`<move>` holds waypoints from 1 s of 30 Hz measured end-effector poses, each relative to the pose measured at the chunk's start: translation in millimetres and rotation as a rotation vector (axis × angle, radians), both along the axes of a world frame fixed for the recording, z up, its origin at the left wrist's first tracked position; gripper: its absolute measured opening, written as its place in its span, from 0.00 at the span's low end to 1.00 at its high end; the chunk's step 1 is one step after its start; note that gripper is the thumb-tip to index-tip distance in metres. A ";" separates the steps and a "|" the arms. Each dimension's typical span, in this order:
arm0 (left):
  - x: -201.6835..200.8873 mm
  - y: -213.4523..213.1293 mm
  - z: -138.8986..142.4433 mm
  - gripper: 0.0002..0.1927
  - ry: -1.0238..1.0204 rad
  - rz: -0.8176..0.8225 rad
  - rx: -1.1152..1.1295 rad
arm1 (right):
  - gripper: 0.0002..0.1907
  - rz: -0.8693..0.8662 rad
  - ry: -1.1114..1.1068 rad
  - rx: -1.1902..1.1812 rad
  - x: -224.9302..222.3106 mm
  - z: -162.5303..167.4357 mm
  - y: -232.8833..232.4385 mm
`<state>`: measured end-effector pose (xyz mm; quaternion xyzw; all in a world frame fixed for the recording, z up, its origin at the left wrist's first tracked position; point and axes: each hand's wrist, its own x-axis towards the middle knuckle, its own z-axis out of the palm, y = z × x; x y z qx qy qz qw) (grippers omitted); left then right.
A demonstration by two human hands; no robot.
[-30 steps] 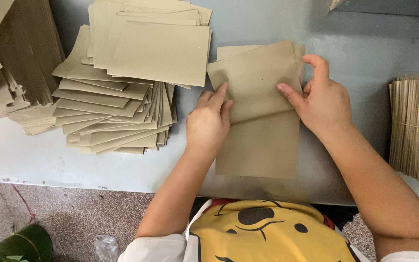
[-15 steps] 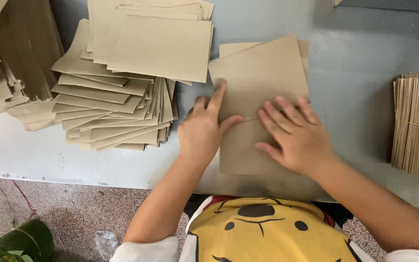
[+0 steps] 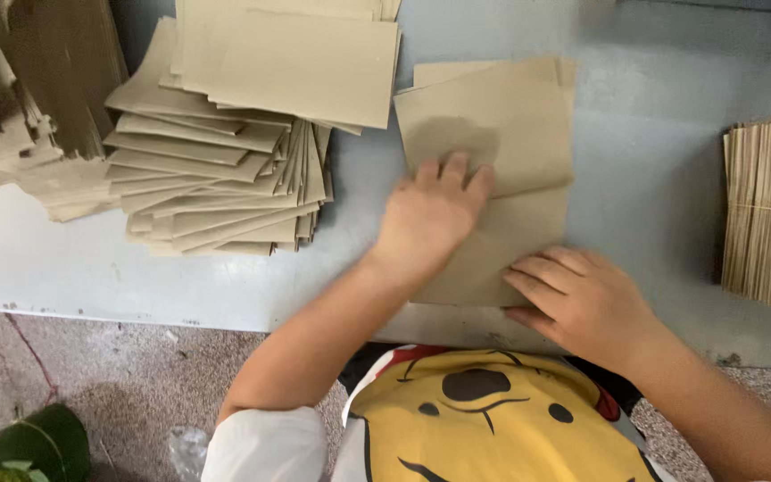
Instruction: The person folds brown paper sheets in half at a workbench, pressing the crease flat by hand, then places each folded sheet onto a growing stack on the left. They take a new flat sheet from the pile and repeat the folding cycle throughout the episode.
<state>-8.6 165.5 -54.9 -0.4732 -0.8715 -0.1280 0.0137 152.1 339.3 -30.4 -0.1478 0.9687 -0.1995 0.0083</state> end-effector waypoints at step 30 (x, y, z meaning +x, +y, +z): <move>-22.4 -68.0 20.4 0.21 -0.578 -0.223 0.242 | 0.05 -0.036 -0.116 -0.422 -15.8 -1.1 29.2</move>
